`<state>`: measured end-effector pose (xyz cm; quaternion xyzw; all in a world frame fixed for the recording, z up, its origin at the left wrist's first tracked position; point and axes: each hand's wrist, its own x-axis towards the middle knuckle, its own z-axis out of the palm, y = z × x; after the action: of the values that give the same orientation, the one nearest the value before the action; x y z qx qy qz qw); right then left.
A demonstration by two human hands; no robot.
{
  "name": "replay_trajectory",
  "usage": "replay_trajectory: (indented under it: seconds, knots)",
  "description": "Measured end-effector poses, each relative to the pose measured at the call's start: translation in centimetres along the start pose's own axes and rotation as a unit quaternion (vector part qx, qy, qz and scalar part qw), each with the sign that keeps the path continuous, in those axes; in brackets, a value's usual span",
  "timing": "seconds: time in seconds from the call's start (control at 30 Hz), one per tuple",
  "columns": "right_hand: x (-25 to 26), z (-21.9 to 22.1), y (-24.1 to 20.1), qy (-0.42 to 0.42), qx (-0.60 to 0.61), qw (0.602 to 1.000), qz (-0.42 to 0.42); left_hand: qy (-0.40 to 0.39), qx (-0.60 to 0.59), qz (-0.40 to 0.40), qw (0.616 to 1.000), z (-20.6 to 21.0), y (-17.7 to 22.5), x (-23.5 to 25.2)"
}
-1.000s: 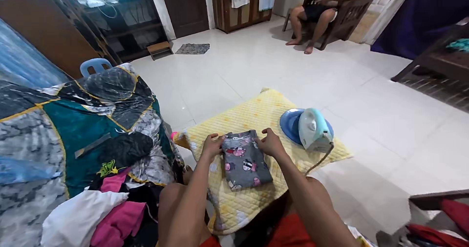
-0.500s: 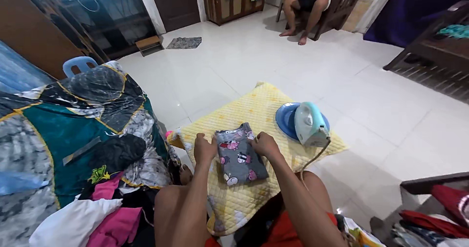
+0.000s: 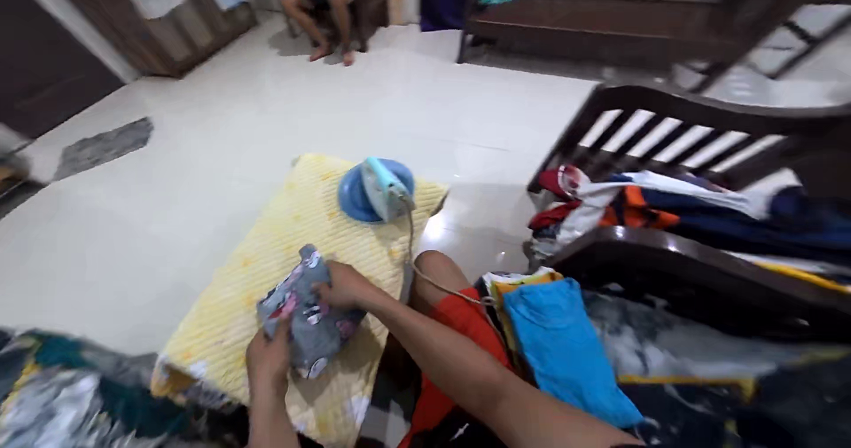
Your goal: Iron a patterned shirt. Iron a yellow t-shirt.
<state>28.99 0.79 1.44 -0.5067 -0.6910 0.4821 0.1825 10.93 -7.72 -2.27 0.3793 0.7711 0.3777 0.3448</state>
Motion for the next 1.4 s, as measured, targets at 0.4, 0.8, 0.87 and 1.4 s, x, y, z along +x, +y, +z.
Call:
replay_trajectory:
  seconds: [0.4,0.8,0.87,1.4]
  knots:
    - [-25.0,-17.3,6.7,0.147,0.041,0.988,0.005,-0.341,-0.307,0.120,0.880,11.7,8.9,-16.0]
    - [-42.6,-16.2,22.0,0.208,0.148,0.928,0.272,-0.627,-0.062,-0.043,0.776,23.6,4.7,-26.5]
    - [-42.2,-15.1,24.7,0.194,0.127,0.911,0.342,-0.637,-0.036,-0.108,0.762,24.3,3.9,-26.6]
    - [-42.0,-15.7,24.9,0.128,0.040,0.916,0.378,-0.446,-0.127,0.134,0.876,29.0,5.9,-22.0]
